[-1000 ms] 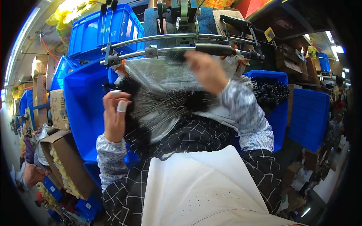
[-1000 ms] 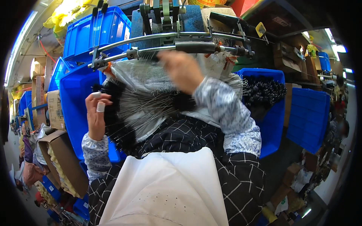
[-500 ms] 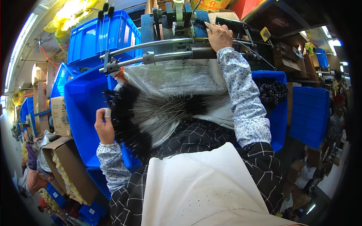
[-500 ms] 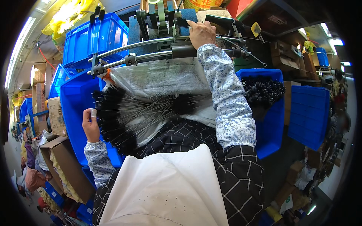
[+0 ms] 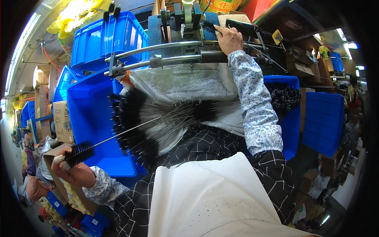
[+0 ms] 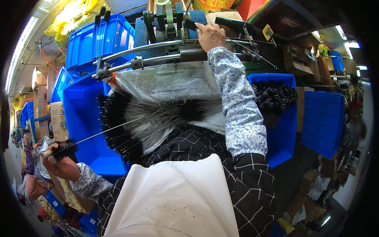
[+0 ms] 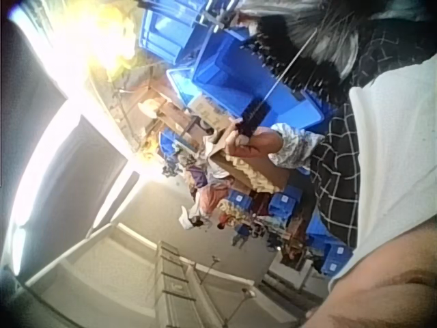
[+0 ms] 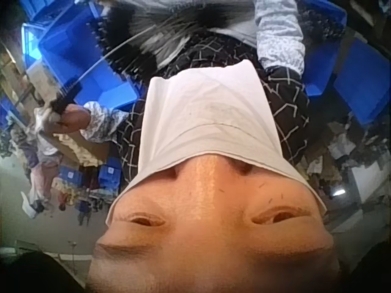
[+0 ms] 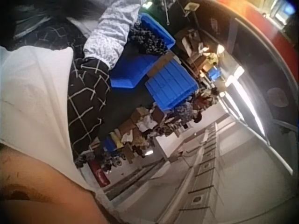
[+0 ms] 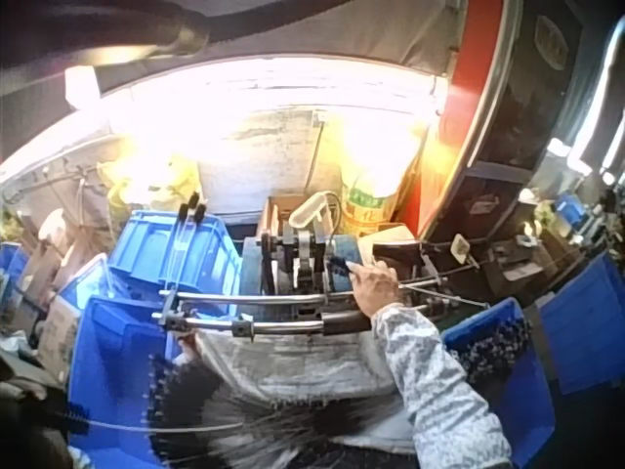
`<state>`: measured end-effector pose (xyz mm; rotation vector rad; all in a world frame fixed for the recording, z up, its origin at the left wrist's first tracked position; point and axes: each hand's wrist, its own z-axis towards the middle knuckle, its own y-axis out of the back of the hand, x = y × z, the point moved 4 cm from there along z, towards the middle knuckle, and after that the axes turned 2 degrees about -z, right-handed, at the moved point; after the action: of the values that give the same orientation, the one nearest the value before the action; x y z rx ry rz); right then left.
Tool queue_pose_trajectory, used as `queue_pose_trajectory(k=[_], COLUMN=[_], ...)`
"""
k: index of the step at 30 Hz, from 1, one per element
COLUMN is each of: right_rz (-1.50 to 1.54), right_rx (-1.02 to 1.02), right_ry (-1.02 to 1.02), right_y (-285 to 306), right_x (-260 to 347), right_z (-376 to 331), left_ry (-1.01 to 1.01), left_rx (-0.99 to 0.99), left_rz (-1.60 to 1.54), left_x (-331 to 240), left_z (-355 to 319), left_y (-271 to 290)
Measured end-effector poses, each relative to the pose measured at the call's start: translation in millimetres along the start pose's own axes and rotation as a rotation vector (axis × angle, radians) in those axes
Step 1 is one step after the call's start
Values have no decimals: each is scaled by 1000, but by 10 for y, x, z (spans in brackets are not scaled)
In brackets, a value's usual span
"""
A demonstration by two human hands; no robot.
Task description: Assembling industrial brushes using a processing machine and a hair dryer.
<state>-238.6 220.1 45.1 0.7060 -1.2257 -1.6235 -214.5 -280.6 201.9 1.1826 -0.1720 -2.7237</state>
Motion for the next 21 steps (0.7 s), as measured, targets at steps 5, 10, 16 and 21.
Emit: queue_pose_trajectory(k=[5,10,16,21], right_rz=[-38,-83,-189,63], right_rx=[138,101,79,22], right_ry=[-77,-14,-97,-204], right_y=[-3,-220,-45,-72], right_x=[-32,-100,-272,-341], right_z=[37,204,51,-35], left_ry=[56,37,51,66], left_rx=[-97,56,86,-32], left_rz=[-87,-128,-127,-76], left_x=[12,46,89,72], left_z=[-46,-107,-127,-120], left_y=[-34,-135,-117,-185])
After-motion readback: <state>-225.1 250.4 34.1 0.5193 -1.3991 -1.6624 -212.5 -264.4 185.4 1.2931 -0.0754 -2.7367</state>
